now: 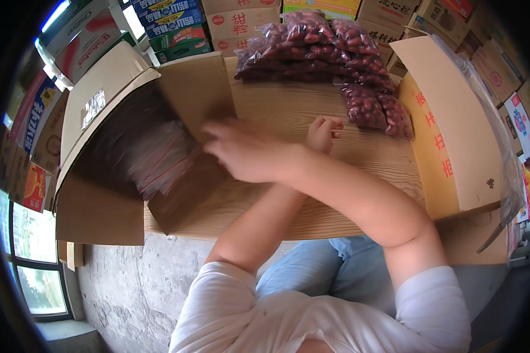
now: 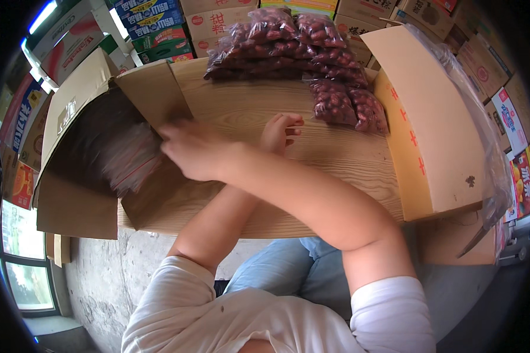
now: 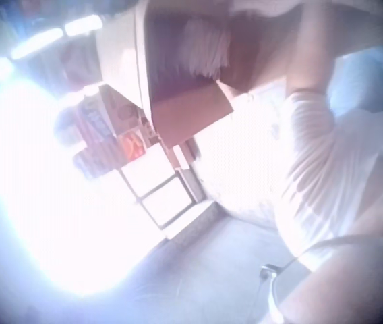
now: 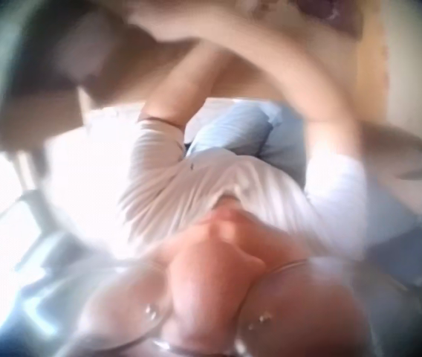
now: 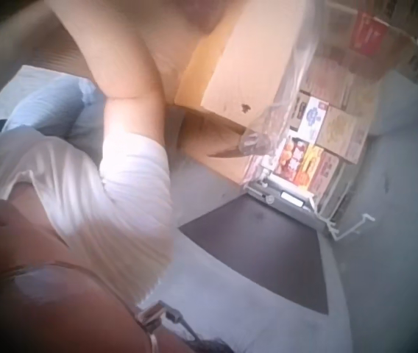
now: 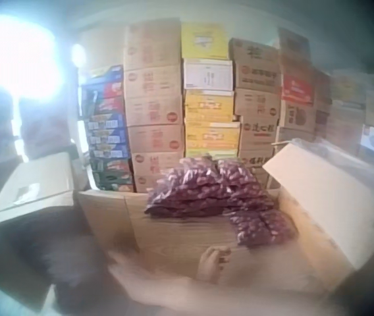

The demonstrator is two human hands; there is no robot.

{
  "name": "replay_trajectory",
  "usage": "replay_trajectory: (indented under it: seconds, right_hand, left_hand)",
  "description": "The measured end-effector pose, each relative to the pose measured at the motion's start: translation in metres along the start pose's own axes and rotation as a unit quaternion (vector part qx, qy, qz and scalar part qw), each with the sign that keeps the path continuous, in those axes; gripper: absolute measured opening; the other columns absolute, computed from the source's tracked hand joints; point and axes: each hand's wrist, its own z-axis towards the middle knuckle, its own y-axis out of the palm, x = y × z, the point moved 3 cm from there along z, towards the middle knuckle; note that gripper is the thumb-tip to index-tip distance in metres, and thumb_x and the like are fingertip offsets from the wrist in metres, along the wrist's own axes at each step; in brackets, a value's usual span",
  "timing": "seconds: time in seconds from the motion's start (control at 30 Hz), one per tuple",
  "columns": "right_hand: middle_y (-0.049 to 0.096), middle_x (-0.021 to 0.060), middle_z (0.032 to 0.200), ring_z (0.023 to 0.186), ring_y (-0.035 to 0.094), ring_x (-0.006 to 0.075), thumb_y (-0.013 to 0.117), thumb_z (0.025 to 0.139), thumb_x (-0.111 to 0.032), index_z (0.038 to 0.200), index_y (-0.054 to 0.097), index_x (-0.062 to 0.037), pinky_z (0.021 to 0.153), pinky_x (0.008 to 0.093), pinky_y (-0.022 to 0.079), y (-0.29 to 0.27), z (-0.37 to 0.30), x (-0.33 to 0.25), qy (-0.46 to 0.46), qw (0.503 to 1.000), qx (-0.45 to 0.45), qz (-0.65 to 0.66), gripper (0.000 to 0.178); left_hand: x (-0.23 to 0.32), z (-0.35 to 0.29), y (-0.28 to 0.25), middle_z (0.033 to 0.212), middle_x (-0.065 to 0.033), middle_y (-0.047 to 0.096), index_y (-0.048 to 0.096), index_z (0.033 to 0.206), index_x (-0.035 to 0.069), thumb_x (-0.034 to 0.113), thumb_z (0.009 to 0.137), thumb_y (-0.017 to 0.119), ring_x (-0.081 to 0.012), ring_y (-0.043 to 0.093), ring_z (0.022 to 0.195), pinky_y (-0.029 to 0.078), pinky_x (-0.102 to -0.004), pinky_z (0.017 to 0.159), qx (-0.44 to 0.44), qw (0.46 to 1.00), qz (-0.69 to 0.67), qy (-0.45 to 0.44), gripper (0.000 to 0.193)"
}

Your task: The person repeatedly takes dried red dates from a large cardboard box and places them into small clear plastic bags. They seal each bag and set it aside on the table. The process continues throughout the clip with multiple bags being filled and sealed.

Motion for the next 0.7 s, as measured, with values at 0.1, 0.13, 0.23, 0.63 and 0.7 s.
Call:
replay_trajectory:
  seconds: [0.1, 0.13, 0.23, 0.63, 0.7]
  right_hand:
    - [0.043, 0.0161, 0.141, 0.12, 0.052, 0.0328, 0.052, 0.086, -0.009, 0.108, 0.066, -0.0029, 0.098, 0.0426, 0.045, 0.039, 0.029, -0.013, 0.039, 0.992, -0.118, 0.015, 0.027]
    - [0.04, 0.0156, 0.144, 0.12, 0.052, 0.0333, 0.052, 0.086, -0.008, 0.109, 0.066, -0.0028, 0.098, 0.0426, 0.045, 0.046, 0.038, -0.018, 0.049, 0.988, -0.147, 0.019, 0.028]
    - [0.03, 0.0142, 0.151, 0.121, 0.052, 0.0344, 0.05, 0.086, -0.007, 0.114, 0.063, -0.0022, 0.1, 0.0426, 0.045, 0.061, 0.059, -0.024, 0.069, 0.977, -0.202, 0.026, 0.031]
    - [0.043, 0.0111, 0.143, 0.111, 0.059, 0.0305, 0.054, 0.084, -0.007, 0.125, 0.055, -0.0022, 0.091, 0.0427, 0.05, 0.062, 0.064, -0.022, 0.043, 0.985, -0.167, 0.024, 0.041]
    - [0.052, 0.0115, 0.135, 0.108, 0.061, 0.0307, 0.055, 0.085, -0.008, 0.121, 0.058, -0.0028, 0.09, 0.0426, 0.05, 0.045, 0.057, -0.025, 0.031, 0.993, -0.099, 0.062, 0.037]
  left_hand:
    - [-0.005, -0.001, -0.004, 0.092, 0.0023, 0.065, 0.061, 0.094, 0.015, 0.025, 0.085, 0.053, -0.007, 0.054, 0.076, 0.036, -0.0274, 0.075, 0.0, 1.0, -0.004, 0.003, 0.016]
    - [-0.004, 0.0, -0.005, 0.092, 0.0022, 0.065, 0.061, 0.094, 0.015, 0.025, 0.085, 0.053, -0.0071, 0.054, 0.076, 0.036, -0.0274, 0.075, -0.002, 1.0, -0.002, 0.002, 0.016]
    - [-0.001, 0.0, -0.007, 0.091, 0.0019, 0.064, 0.061, 0.093, 0.014, 0.025, 0.085, 0.052, -0.0073, 0.053, 0.076, 0.036, -0.0274, 0.075, -0.017, 1.0, -0.002, -0.005, 0.016]
    - [0.0, -0.004, -0.006, 0.092, 0.0018, 0.064, 0.06, 0.094, 0.014, 0.026, 0.084, 0.052, -0.0082, 0.053, 0.075, 0.035, -0.0279, 0.076, -0.029, 0.998, -0.023, -0.051, 0.017]
    - [0.001, -0.005, -0.003, 0.092, 0.0018, 0.064, 0.06, 0.094, 0.014, 0.026, 0.083, 0.054, -0.0082, 0.053, 0.075, 0.035, -0.0282, 0.076, -0.012, 0.997, -0.012, -0.076, 0.017]
